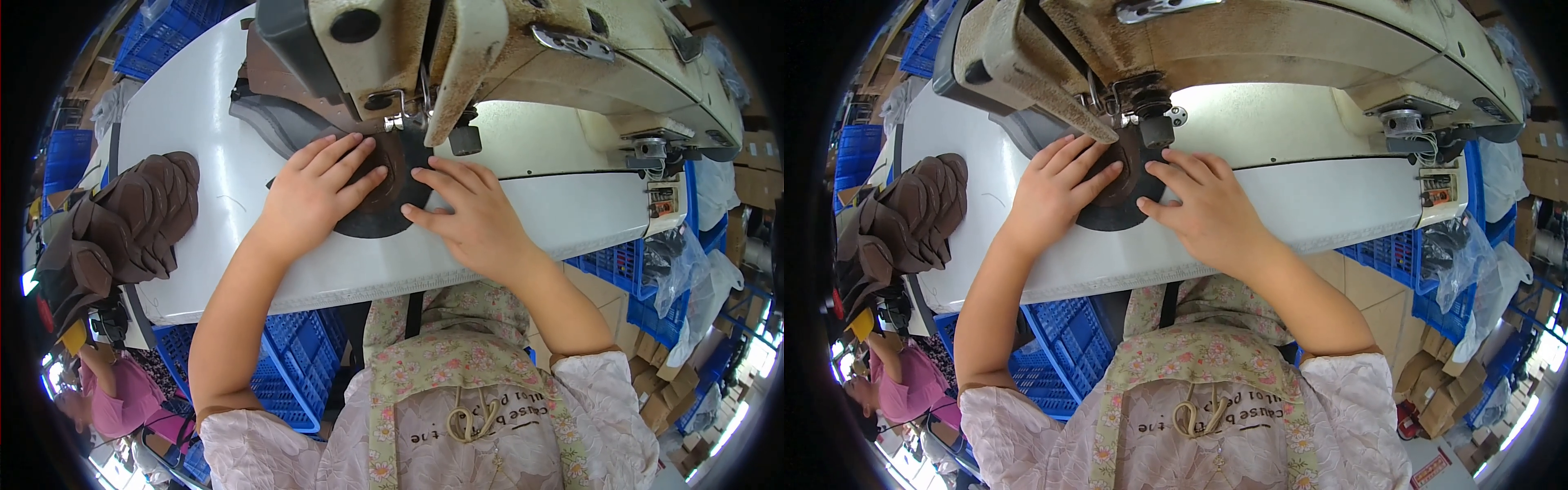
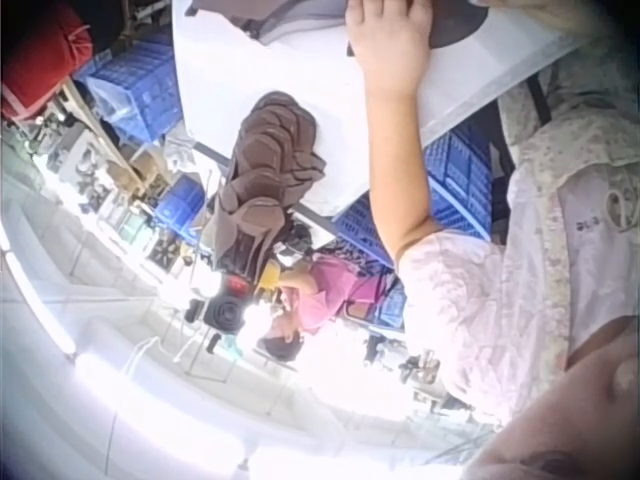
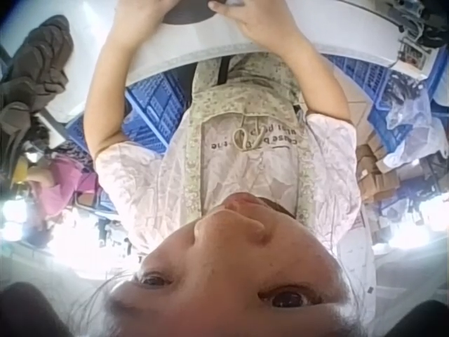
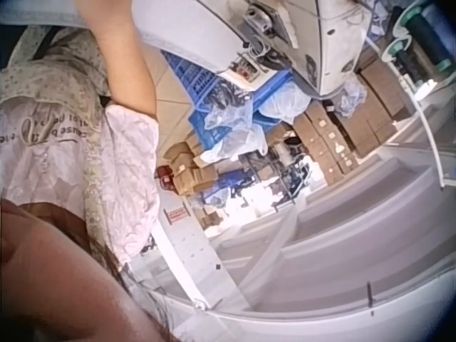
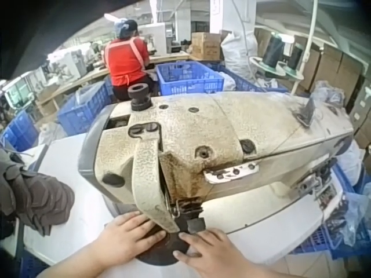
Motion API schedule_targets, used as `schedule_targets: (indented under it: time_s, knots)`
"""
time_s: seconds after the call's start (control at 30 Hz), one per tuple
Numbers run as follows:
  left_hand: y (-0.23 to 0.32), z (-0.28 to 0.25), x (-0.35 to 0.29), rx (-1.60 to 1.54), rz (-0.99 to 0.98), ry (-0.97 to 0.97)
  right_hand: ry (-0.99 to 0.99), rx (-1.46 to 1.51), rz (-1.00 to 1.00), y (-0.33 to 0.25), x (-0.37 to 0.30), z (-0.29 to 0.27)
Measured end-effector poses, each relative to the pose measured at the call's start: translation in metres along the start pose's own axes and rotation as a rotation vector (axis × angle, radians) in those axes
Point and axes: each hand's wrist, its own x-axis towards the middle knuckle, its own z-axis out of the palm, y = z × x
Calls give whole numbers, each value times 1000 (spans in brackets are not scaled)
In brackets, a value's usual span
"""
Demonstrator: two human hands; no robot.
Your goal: Operating an industrial sewing machine to stitch together components of a leather shoe upper.
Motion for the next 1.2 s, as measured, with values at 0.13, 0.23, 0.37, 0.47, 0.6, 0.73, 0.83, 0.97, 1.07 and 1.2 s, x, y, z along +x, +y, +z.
schedule_targets:
  time_s: [0.13, 0.23, 0.37, 0.47, 0.6, 0.73, 0.83, 0.97, 1.07, 1.2]
  knots:
    - [-5, 0, 2, 0, 3, 1, -2, -17, 10, -1, 3, 1]
    - [-8, 2, 2, -38, -6, 33, 9, -22, 13, -3, 4, 2]
    - [-12, 3, 2, -37, -15, 44, 12, -37, 9, -4, 8, 3]
    - [-17, 3, 5, -45, -12, 62, 38, -39, 10, -4, 12, 5]
    - [-22, 3, 7, -37, -14, 61, 72, -35, 18, -2, 16, 7]
    - [-21, 6, 10, 22, -49, 17, 76, -38, 49, 1, 17, 7]
    - [-19, 9, 10, 25, -73, 4, 85, -67, 69, 2, 17, 6]
    - [-15, 10, 15, 26, -119, -19, 91, -61, 97, 2, 19, 6]
    - [-14, 11, 17, 31, -155, -1, 95, -55, 98, 2, 21, 6]
    - [-19, 11, 19, 14, -172, 12, 103, -79, 87, 2, 25, 9]
